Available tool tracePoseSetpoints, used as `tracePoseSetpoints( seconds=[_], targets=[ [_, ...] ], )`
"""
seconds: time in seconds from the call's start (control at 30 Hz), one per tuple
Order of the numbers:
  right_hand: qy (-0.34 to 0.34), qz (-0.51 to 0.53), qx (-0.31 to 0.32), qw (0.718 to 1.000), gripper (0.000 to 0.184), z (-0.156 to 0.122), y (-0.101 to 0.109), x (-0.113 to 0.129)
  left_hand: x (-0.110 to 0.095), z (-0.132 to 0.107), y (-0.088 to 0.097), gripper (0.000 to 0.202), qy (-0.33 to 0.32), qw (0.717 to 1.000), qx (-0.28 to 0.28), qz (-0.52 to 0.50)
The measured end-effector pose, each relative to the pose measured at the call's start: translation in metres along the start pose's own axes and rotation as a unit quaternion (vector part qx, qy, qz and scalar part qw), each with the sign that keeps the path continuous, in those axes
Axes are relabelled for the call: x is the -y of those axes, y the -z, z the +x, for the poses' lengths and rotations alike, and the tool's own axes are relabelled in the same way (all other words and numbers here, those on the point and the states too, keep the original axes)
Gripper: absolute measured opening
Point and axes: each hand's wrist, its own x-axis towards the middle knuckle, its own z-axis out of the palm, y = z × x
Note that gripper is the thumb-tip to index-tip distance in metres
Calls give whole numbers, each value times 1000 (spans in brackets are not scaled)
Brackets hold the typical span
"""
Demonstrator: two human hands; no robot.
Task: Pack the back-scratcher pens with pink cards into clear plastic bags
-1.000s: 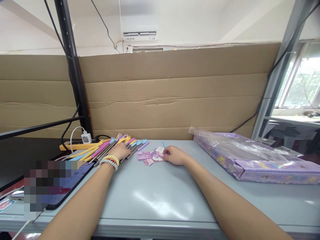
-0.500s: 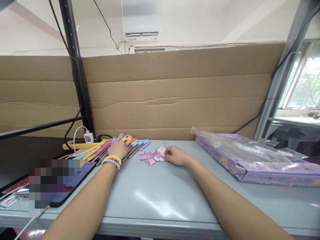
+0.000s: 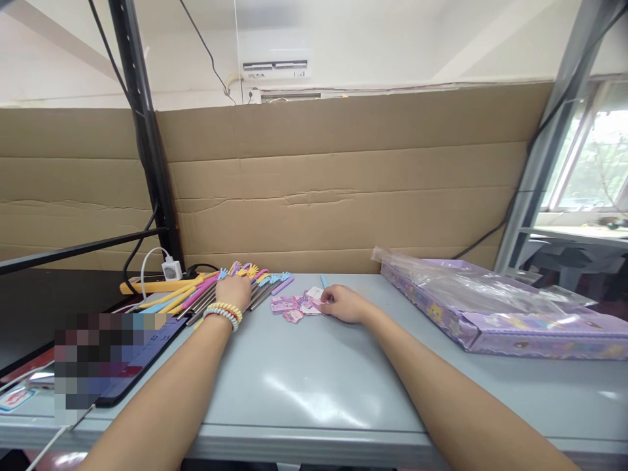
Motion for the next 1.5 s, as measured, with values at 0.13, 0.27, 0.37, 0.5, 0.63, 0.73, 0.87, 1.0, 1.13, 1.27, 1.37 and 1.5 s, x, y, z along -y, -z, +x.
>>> tracePoseSetpoints(
  seconds=[0.13,0.27,0.37,0.5,0.63,0.73,0.87,1.0,1.13,1.27,1.37,1.5],
  targets=[
    [0,3,0,1000,19,0,0,0,-6,1,-1,31,1,1000,-14,20],
    [3,4,0,1000,20,0,0,-1,1,0,3,33,8,1000,-2,26],
    [1,9,-2,1000,20,0,0,-2,7,-2,8,42,17,1000,15,14],
    [-6,22,-2,1000,20,0,-1,-3,6,-1,7,56,13,999,28,17],
    [-5,20,-6,1000,19,2,-1,-3,2,2,1,55,10,998,13,56],
    [-3,18,-6,1000,18,3,-2,-4,0,3,-3,58,20,998,1,66],
    [0,18,-8,1000,19,4,-3,-6,0,3,-5,57,23,998,-9,61],
    [2,17,-9,1000,18,4,-4,-6,1,3,-5,51,24,998,-5,59],
    [4,13,-12,1000,19,4,-3,-4,3,2,-3,48,-23,996,-76,50],
    [23,29,-113,993,24,3,0,2,-6,-4,5,42,-164,974,-159,-14],
    [50,112,-138,983,36,0,3,9,-22,-14,10,32,-292,936,-177,-85],
    [102,271,-24,957,47,-8,3,22,-46,-34,13,21,-385,891,-187,-148]
  ],
)
